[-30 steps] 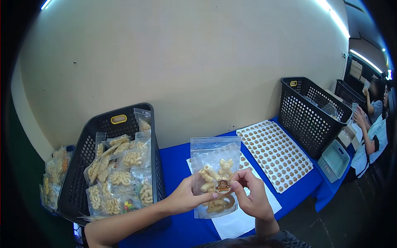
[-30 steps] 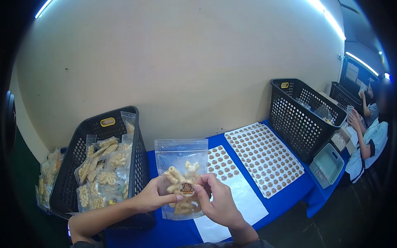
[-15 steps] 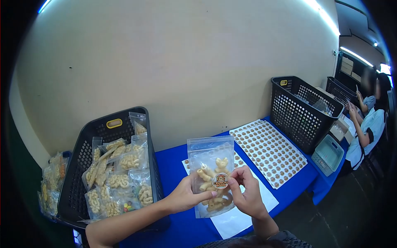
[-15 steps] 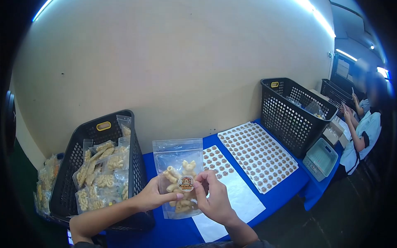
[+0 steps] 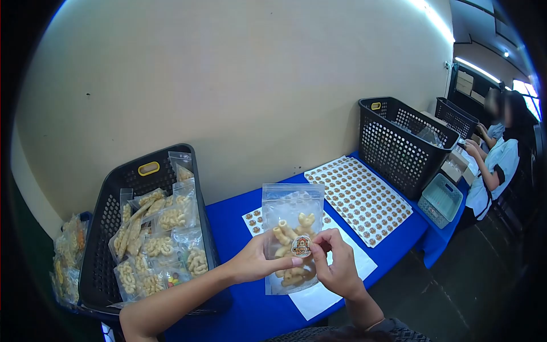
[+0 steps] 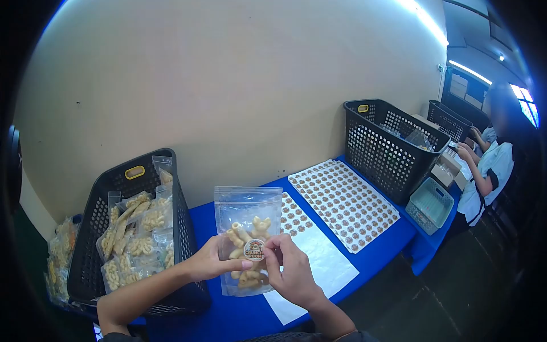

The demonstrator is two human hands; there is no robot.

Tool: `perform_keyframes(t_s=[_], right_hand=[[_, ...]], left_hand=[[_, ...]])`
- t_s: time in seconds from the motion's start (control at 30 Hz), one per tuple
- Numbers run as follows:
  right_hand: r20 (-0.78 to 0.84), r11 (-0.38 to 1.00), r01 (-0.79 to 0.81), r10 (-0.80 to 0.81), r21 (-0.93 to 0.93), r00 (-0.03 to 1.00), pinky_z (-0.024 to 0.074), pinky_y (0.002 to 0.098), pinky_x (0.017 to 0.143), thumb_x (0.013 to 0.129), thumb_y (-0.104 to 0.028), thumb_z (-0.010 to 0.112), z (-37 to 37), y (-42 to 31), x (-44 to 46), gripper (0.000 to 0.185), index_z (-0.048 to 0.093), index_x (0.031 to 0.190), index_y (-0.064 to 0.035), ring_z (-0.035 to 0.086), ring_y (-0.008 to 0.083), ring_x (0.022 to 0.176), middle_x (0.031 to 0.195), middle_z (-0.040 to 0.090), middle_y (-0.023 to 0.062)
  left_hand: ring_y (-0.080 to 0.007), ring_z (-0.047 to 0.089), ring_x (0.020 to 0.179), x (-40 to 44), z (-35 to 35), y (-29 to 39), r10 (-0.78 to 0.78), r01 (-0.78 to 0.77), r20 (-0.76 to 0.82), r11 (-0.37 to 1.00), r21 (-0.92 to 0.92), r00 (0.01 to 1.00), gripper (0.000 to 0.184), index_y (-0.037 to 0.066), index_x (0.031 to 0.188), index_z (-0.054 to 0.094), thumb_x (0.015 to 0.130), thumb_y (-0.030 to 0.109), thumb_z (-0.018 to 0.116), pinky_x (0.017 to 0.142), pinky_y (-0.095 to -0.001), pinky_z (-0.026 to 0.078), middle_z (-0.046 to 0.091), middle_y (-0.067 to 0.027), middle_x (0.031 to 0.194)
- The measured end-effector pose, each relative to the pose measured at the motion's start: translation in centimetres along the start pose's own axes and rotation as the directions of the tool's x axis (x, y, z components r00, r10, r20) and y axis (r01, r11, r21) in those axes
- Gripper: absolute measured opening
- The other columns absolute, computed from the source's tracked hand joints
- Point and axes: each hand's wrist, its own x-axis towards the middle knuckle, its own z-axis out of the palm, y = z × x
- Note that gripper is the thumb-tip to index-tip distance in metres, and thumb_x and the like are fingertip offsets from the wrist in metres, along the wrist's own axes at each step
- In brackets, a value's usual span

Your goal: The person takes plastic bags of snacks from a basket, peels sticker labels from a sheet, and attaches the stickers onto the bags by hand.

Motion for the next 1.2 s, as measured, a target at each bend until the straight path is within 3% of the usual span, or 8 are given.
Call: perform_keyframes(t_s=[0.27, 0.43, 0.47, 0.5, 0.6, 0.97, 1.1, 1.2], right_hand=[[-0.027, 0.999, -0.035, 0.035, -0.012, 0.999, 0.0419, 0.0249, 0.049, 0.079, -0.006, 0.049, 0.8, 0.5, -0.7, 0.013, 0.041, 0.086, 0.0007, 0.053, 0.0131, 0.055, 0.067, 0.049, 0.0091], [-0.195, 0.981, -0.154, 0.175, 0.118, 0.965, 0.0344, 0.0221, 0.05, 0.068, -0.026, 0.066, 1.8, 1.6, -1.3, 0.05, 0.035, 0.097, 0.0015, 0.04, 0.0076, 0.061, 0.077, 0.044, 0.0055], [-0.162, 0.979, -0.193, 0.202, 0.068, 0.966, 0.0398, 0.0231, 0.059, 0.065, -0.029, 0.069, 1.7, 2.3, -1.6, 0.059, 0.034, 0.101, 0.0013, 0.046, 0.0099, 0.074, 0.088, 0.045, 0.0076], [-0.162, 0.979, -0.194, 0.203, 0.067, 0.966, 0.0398, 0.0231, 0.059, 0.065, -0.029, 0.069, 1.7, 2.3, -1.7, 0.059, 0.034, 0.101, 0.0013, 0.046, 0.0099, 0.074, 0.088, 0.045, 0.0076], [0.172, 0.772, -0.372, 0.332, 0.515, 0.928, 0.0426, 0.025, 0.075, 0.072, -0.027, 0.063, 1.2, 1.9, -2.0, 0.053, 0.039, 0.107, 0.0039, 0.052, 0.0139, 0.087, 0.097, 0.051, 0.0116], [-0.046, 0.796, -0.222, 0.299, 0.563, 0.953, 0.0429, 0.0245, 0.073, 0.076, -0.012, 0.058, 2.4, 0.9, -4.4, 0.035, 0.045, 0.104, 0.0035, 0.054, 0.0132, 0.081, 0.09, 0.056, 0.0091], [0.007, 0.753, -0.256, 0.317, 0.606, 0.948, 0.0431, 0.0255, 0.074, 0.073, -0.008, 0.061, 1.5, 2.7, -5.7, 0.037, 0.045, 0.104, 0.0028, 0.054, 0.0135, 0.083, 0.091, 0.056, 0.0086], [0.142, 0.762, -0.286, 0.251, 0.582, 0.958, 0.0434, 0.0266, 0.075, 0.068, -0.008, 0.066, 0.4, 3.9, -5.3, 0.041, 0.046, 0.103, 0.0024, 0.054, 0.0133, 0.085, 0.093, 0.056, 0.0085]], left_hand=[[-0.0147, 0.047, 0.097, 0.3, 0.1, -0.7, -0.055, 0.052, -0.034, 0.994, -0.091, 0.998, 0.041, -0.002, 0.109, 0.042, 0.078, 0.022, 0.055, 0.085, -0.0281, 0.036, 0.05, -0.0101, 0.103], [-0.0144, 0.048, 0.096, 0.0, 0.3, -0.7, 0.009, -0.014, -0.07, 0.997, -0.071, 0.997, 0.039, -0.002, 0.109, 0.042, 0.08, 0.02, 0.053, 0.083, -0.0274, 0.037, 0.051, -0.0095, 0.104], [-0.0144, 0.048, 0.096, -0.1, 0.5, -0.4, 0.009, -0.014, -0.069, 0.997, -0.073, 0.998, 0.039, -0.002, 0.109, 0.042, 0.08, 0.02, 0.053, 0.083, -0.0274, 0.037, 0.051, -0.0095, 0.104], [-0.0143, 0.048, 0.095, -0.1, 0.6, 0.0, 0.01, -0.012, -0.025, 0.995, -0.094, 1.0, 0.038, -0.002, 0.108, 0.043, 0.08, 0.02, 0.053, 0.082, -0.0274, 0.038, 0.051, -0.0095, 0.103], [-0.014, 0.049, 0.094, -0.3, 0.8, 0.5, 0.016, -0.014, 0.031, 0.998, -0.066, 0.999, 0.036, -0.002, 0.107, 0.044, 0.08, 0.019, 0.053, 0.081, -0.0271, 0.039, 0.052, -0.0091, 0.101], [-0.0093, 0.055, 0.069, -0.3, 1.0, 0.1, 0.007, -0.004, -0.02, 0.992, 0.126, 1.0, 0.031, 0.0, 0.09, 0.057, 0.074, 0.026, 0.061, 0.063, -0.0239, 0.044, 0.06, -0.0066, 0.076], [-0.012, 0.057, 0.066, -0.1, 1.1, -0.9, 0.0, -0.009, 0.036, 0.97, 0.243, 0.999, 0.03, 0.001, 0.088, 0.058, 0.072, 0.026, 0.062, 0.06, -0.0247, 0.045, 0.06, -0.0089, 0.072], [-0.0202, 0.059, 0.064, 0.4, 1.4, 0.2, 0.158, -0.189, 0.105, 0.835, 0.517, 0.982, 0.03, 0.003, 0.085, 0.059, 0.068, 0.027, 0.064, 0.058, -0.0275, 0.045, 0.059, -0.0124, 0.071]])
